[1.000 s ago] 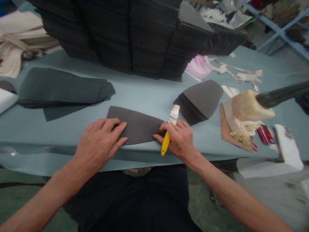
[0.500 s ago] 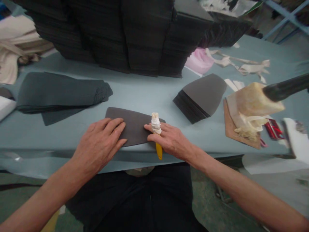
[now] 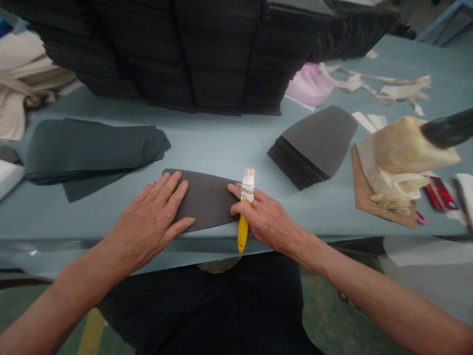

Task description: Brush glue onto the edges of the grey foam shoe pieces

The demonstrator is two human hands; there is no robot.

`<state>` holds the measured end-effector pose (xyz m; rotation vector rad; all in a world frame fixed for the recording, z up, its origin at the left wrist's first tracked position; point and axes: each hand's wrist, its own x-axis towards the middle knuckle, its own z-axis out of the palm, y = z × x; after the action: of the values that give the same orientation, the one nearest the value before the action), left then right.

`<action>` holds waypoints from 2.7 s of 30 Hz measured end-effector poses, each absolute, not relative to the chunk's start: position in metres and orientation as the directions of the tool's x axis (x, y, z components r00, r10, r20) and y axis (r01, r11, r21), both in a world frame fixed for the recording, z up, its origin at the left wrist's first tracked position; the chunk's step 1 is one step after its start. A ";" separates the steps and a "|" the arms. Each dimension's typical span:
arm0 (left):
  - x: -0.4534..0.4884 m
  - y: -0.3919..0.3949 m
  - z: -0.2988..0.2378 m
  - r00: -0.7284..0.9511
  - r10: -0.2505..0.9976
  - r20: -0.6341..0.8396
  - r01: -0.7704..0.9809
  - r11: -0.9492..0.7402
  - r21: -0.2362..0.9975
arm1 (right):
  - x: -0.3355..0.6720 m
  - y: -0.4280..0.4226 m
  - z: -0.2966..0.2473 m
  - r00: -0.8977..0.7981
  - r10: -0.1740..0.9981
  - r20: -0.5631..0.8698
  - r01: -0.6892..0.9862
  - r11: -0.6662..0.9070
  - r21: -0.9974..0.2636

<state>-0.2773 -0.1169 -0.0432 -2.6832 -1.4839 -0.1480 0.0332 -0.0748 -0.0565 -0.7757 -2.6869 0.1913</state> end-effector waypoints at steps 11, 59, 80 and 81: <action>-0.283 -0.112 -0.051 0.509 0.858 0.064 0.861 -0.506 -0.054 | 0.033 -0.072 -0.049 -0.788 0.577 0.216 0.507 0.807 -0.304; -0.216 -0.098 -0.056 0.522 0.848 0.091 0.850 -0.526 0.034 | -0.002 -0.077 -0.060 -0.640 0.676 0.365 0.581 0.737 -0.345; -0.229 -0.095 -0.067 0.284 0.938 0.199 0.952 -0.300 0.057 | -0.004 -0.078 -0.072 -0.613 0.729 0.304 0.585 0.678 -0.446; -0.229 -0.095 -0.065 0.286 0.937 0.201 0.951 -0.303 0.062 | -0.004 -0.078 -0.070 -0.614 0.733 0.294 0.583 0.671 -0.458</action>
<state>-0.2287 -0.0950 -0.0653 -2.4623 -1.8112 -0.3065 -0.0042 -0.0778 -0.0701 -1.0222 -2.4268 0.4405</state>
